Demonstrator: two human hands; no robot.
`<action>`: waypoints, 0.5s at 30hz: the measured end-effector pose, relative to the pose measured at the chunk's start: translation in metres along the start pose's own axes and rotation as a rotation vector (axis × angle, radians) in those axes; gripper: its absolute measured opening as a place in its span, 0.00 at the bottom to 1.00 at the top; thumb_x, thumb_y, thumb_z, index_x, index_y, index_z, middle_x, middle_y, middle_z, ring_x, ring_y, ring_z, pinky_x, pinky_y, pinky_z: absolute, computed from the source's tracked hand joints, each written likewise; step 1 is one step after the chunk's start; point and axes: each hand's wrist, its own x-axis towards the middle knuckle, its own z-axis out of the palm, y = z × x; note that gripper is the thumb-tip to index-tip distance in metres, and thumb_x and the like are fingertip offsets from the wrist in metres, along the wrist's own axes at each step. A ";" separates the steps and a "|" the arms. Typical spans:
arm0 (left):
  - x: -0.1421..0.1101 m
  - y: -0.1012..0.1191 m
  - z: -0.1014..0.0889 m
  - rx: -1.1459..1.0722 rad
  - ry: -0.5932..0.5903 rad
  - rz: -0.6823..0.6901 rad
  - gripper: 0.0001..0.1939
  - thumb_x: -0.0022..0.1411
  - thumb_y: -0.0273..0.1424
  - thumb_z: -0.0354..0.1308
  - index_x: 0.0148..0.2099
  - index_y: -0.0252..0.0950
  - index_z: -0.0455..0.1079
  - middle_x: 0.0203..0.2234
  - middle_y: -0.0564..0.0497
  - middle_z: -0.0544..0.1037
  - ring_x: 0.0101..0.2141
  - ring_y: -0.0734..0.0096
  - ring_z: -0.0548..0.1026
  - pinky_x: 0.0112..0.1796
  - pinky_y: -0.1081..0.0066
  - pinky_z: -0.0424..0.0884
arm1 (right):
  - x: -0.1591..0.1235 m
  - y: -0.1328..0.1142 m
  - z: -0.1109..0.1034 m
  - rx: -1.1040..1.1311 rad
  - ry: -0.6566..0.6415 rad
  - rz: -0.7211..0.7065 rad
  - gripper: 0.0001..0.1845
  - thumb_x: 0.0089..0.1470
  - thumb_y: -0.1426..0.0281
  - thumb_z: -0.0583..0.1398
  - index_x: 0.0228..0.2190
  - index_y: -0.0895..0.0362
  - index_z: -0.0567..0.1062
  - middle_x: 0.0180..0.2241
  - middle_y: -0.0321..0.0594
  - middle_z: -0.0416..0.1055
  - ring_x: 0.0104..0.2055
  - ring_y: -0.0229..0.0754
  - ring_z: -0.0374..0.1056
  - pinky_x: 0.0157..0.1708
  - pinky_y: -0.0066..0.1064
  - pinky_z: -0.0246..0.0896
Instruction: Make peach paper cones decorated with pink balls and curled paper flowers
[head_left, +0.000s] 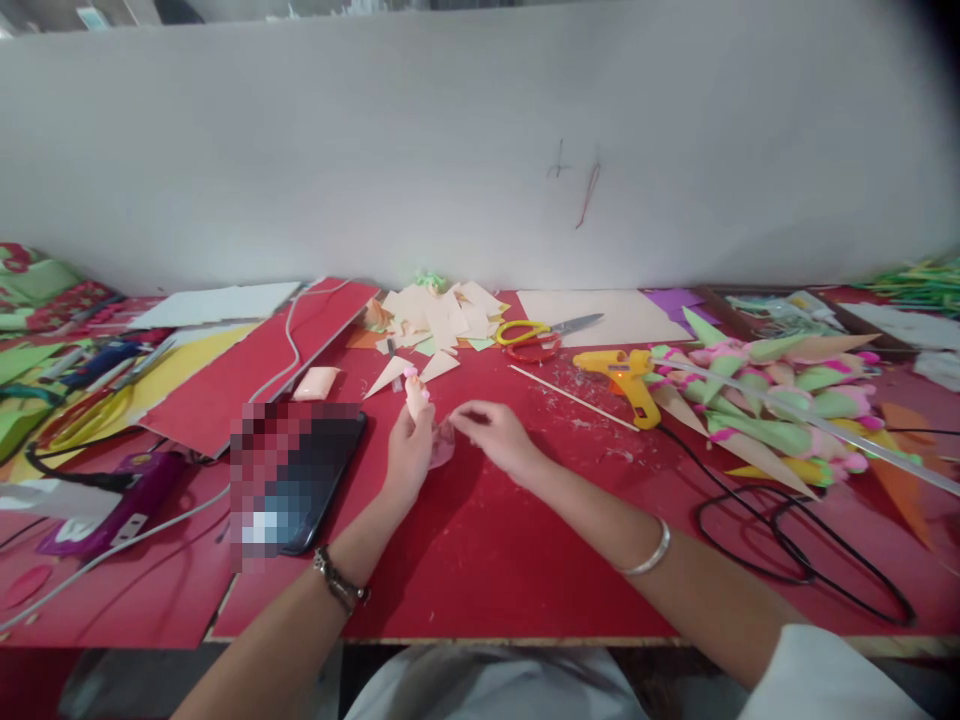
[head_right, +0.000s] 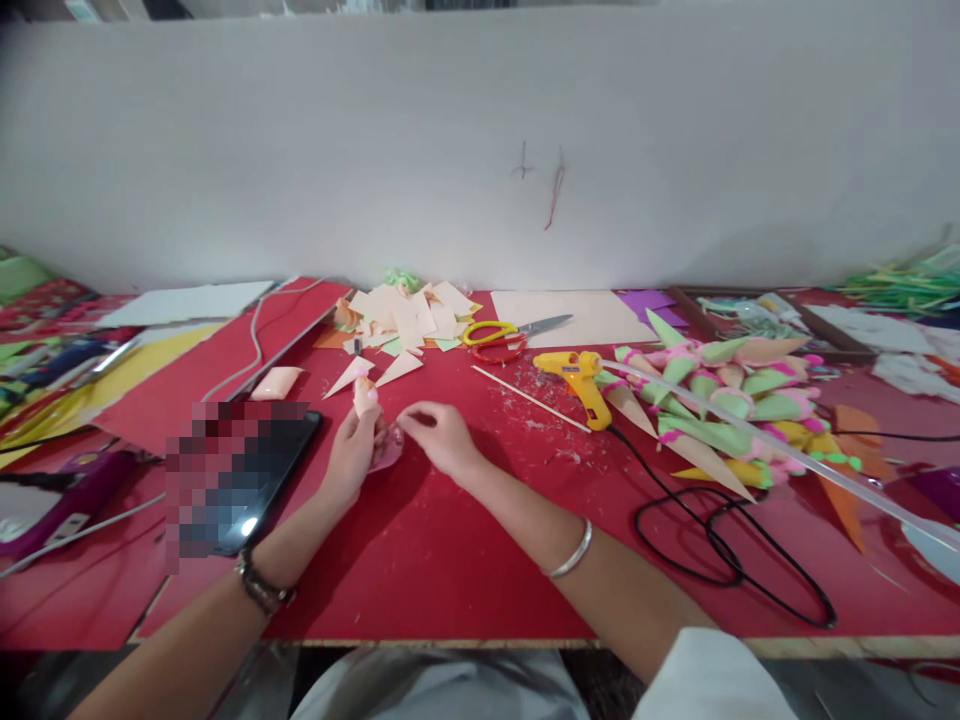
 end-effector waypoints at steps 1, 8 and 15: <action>0.000 0.000 0.000 0.002 -0.006 -0.004 0.14 0.50 0.39 0.51 0.21 0.37 0.54 0.11 0.60 0.58 0.13 0.81 0.57 0.16 0.78 0.52 | 0.000 -0.001 -0.003 0.047 0.022 0.031 0.10 0.49 0.67 0.55 0.29 0.58 0.73 0.23 0.35 0.67 0.22 0.32 0.60 0.25 0.26 0.55; -0.004 0.006 -0.001 -0.012 -0.066 -0.004 0.17 0.53 0.41 0.48 0.20 0.36 0.52 0.11 0.60 0.57 0.12 0.82 0.56 0.15 0.79 0.51 | -0.016 -0.007 -0.016 0.321 0.022 0.168 0.17 0.47 0.59 0.55 0.28 0.60 0.75 0.20 0.34 0.66 0.19 0.29 0.59 0.21 0.24 0.55; -0.006 0.001 0.003 -0.198 -0.412 -0.073 0.16 0.54 0.43 0.46 0.26 0.36 0.59 0.12 0.59 0.60 0.12 0.80 0.57 0.14 0.78 0.50 | -0.017 -0.008 -0.020 0.593 0.003 0.257 0.12 0.36 0.63 0.65 0.21 0.59 0.73 0.19 0.35 0.70 0.21 0.30 0.65 0.23 0.23 0.60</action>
